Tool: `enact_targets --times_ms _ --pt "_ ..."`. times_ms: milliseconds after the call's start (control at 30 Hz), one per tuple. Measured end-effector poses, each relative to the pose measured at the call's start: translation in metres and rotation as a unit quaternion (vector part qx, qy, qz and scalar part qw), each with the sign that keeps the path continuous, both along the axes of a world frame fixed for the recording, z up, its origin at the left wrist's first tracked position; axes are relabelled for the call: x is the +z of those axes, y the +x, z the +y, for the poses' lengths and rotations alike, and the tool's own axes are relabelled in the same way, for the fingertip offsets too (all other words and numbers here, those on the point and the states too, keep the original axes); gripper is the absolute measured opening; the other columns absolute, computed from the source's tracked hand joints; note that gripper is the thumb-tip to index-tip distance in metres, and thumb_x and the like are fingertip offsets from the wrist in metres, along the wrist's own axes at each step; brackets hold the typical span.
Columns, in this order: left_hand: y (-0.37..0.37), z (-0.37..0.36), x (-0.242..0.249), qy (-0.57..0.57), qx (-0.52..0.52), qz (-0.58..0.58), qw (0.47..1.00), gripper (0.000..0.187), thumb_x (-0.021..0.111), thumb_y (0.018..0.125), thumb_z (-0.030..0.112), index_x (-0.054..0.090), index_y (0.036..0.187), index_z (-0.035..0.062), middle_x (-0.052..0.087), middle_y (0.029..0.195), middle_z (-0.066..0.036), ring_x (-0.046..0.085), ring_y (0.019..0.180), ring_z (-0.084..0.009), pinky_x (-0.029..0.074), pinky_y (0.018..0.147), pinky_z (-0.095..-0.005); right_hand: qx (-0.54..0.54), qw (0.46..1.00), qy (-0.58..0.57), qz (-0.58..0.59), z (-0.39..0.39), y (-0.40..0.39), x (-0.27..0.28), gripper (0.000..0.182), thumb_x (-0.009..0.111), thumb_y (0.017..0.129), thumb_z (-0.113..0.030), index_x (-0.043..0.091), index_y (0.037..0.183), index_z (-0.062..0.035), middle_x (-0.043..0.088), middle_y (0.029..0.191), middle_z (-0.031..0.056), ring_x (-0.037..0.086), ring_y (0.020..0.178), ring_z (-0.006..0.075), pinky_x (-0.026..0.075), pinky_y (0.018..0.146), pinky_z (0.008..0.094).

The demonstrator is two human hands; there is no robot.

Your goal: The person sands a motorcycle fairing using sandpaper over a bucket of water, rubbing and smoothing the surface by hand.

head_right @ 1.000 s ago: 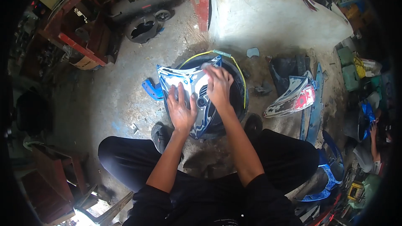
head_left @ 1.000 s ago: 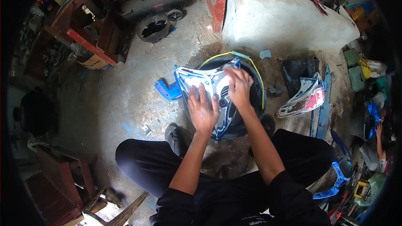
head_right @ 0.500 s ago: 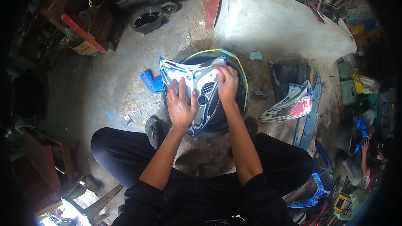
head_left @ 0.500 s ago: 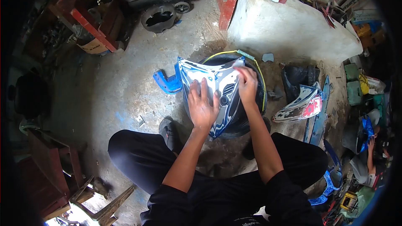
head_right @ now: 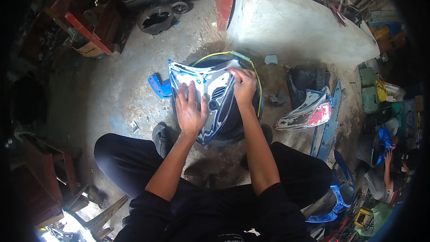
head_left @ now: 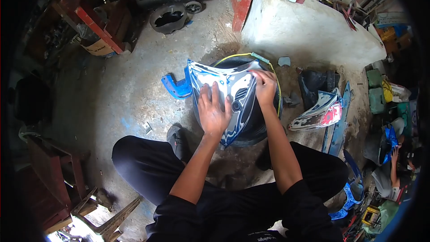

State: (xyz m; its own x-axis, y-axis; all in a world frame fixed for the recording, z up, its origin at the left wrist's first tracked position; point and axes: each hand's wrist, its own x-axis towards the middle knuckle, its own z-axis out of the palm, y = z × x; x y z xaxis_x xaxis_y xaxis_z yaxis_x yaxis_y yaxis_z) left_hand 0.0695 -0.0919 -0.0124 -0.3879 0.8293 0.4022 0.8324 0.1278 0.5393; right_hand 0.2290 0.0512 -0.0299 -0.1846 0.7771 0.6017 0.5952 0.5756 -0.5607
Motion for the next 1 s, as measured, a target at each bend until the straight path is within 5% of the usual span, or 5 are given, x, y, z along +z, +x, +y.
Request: enact_targets --times_ms 400,467,600,733,1000 --pt "-0.002 0.0 -0.001 -0.006 0.002 -0.001 1.0 0.06 0.063 0.098 0.031 0.05 0.149 0.0039 0.047 0.145 -0.03 0.047 0.134 -0.0477 0.041 0.112 -0.054 0.008 1.0 -0.005 0.002 -0.002 -0.004 0.0 0.021 0.069 0.086 -0.003 0.082 0.102 -0.0105 0.077 0.102 0.0056 0.063 0.099 0.0299 0.049 0.094 0.0407" --pt "0.001 -0.001 -0.001 -0.015 0.003 -0.008 1.0 0.061 0.063 0.097 0.032 0.049 0.15 0.0046 0.047 0.147 -0.03 0.046 0.137 -0.0471 0.04 0.113 -0.0541 -0.127 0.991 -0.032 0.005 0.0 -0.003 -0.007 0.023 0.07 0.086 -0.003 0.082 0.102 -0.0113 0.077 0.102 0.005 0.063 0.099 0.0294 0.049 0.094 0.0403" --pt "-0.002 0.0 0.001 -0.001 0.004 0.008 1.0 0.058 0.062 0.098 0.031 0.051 0.148 0.0029 0.048 0.143 -0.031 0.048 0.132 -0.0481 0.041 0.111 -0.0539 0.018 1.0 -0.008 -0.002 0.0 -0.005 0.002 0.023 0.07 0.085 -0.003 0.083 0.102 -0.0123 0.078 0.103 0.0052 0.062 0.098 0.0297 0.048 0.095 0.0396" --pt "0.0 -0.001 0.001 0.0 0.002 0.0 1.0 0.058 0.062 0.098 0.031 0.052 0.147 0.0026 0.048 0.143 -0.031 0.048 0.132 -0.0477 0.041 0.111 -0.0539 -0.073 0.997 0.003 0.028 0.0 -0.012 -0.002 0.021 0.07 0.085 -0.004 0.082 0.1 -0.0118 0.077 0.102 0.0049 0.062 0.099 0.029 0.048 0.095 0.0399" --pt "-0.001 -0.001 0.001 0.001 0.004 0.005 1.0 0.058 0.063 0.098 0.031 0.052 0.147 0.0026 0.048 0.143 -0.031 0.048 0.132 -0.0478 0.041 0.111 -0.0539 0.01 1.0 -0.013 0.002 0.0 -0.005 -0.001 0.021 0.072 0.086 -0.006 0.083 0.1 -0.0178 0.077 0.103 -0.0005 0.063 0.101 0.0268 0.045 0.095 0.0413"
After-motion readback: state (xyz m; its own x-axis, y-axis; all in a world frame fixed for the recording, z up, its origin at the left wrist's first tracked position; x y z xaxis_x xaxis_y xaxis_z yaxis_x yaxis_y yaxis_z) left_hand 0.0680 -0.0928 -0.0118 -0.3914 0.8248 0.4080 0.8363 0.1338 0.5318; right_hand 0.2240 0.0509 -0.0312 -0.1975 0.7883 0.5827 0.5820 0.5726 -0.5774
